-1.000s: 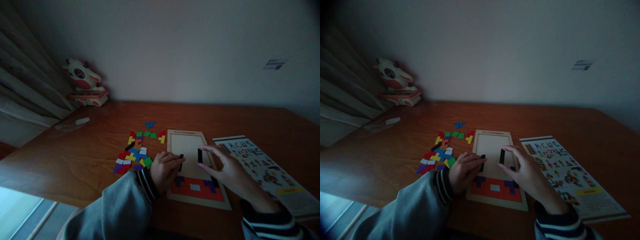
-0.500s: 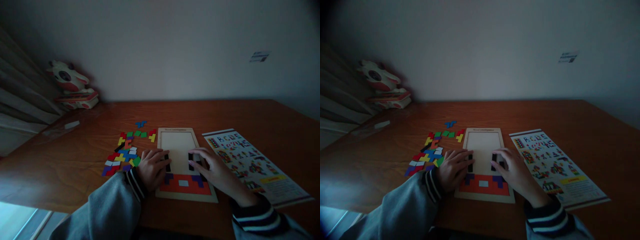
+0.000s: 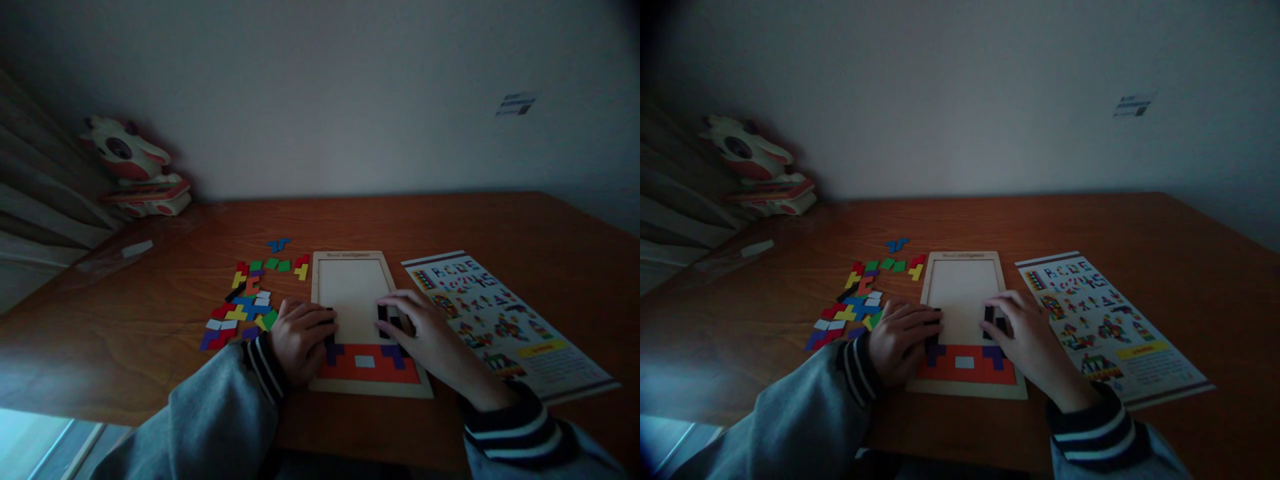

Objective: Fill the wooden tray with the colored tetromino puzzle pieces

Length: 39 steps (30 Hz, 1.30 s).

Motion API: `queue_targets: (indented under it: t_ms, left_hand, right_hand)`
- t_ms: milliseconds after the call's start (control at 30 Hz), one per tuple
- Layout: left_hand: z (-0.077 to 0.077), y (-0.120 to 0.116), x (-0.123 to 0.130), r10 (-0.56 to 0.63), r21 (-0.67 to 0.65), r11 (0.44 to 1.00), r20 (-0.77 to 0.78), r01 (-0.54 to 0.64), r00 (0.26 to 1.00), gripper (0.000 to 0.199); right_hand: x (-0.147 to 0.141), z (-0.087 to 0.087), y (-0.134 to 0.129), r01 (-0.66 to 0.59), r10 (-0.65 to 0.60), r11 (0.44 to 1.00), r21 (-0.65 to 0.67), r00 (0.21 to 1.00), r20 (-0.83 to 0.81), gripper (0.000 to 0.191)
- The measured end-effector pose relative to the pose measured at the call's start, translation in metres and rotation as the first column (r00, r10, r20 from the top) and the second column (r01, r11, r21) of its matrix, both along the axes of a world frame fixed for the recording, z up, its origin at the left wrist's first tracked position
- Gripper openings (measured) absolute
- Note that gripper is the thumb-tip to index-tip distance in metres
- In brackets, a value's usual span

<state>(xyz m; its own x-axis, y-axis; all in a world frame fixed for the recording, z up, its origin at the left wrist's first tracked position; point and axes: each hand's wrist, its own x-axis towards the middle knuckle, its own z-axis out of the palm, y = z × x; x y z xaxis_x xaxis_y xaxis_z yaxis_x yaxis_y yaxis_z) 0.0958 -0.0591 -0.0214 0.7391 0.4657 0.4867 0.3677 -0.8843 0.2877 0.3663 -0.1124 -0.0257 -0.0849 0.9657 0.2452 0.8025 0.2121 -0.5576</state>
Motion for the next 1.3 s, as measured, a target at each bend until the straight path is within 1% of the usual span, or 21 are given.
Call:
queue_targets:
  t_ms: [300, 600, 800, 900, 1000, 1167, 1300]
  left_hand:
    - [-0.003, 0.001, -0.001, -0.009, 0.021, 1.000, 0.009, 0.009, 1.000, 0.033]
    - [-0.004, 0.002, -0.001, -0.015, 0.043, 0.999, 0.062, 0.012, 0.998, 0.029]
    - [-0.001, 0.002, -0.002, -0.056, 0.113, 0.993, 0.097, 0.045, 0.994, 0.028]
    - [0.004, -0.001, -0.003, -0.069, 0.135, 0.989, 0.105, 0.055, 0.992, 0.026]
    - [0.010, -0.003, -0.004, -0.070, 0.124, 0.991, 0.103, 0.058, 0.992, 0.023]
    - [0.015, 0.001, -0.011, -0.012, 0.127, 0.992, 0.080, 0.001, 0.997, 0.020]
    - [0.015, 0.006, -0.020, 0.046, 0.141, 0.989, 0.053, -0.053, 0.998, 0.021]
  right_hand:
    - [0.005, 0.009, -0.003, -0.076, 0.074, 0.991, -0.107, 0.997, -0.022, 0.027]
    - [0.005, 0.012, -0.006, -0.103, 0.103, 0.988, -0.113, 0.995, -0.007, 0.031]
    - [0.002, 0.011, 0.001, -0.021, 0.016, 0.997, -0.070, 0.998, -0.065, 0.023]
    - [0.000, 0.011, 0.005, 0.006, -0.010, 0.998, -0.061, 0.998, -0.056, 0.021]
    - [-0.002, 0.012, 0.009, 0.026, -0.027, 0.999, -0.038, 0.999, -0.029, 0.022]
    - [-0.009, 0.015, 0.017, 0.047, -0.046, 0.999, 0.019, 0.999, -0.015, 0.022]
    - [-0.017, 0.016, 0.025, -0.002, 0.002, 0.999, 0.041, 1.000, -0.002, 0.022]
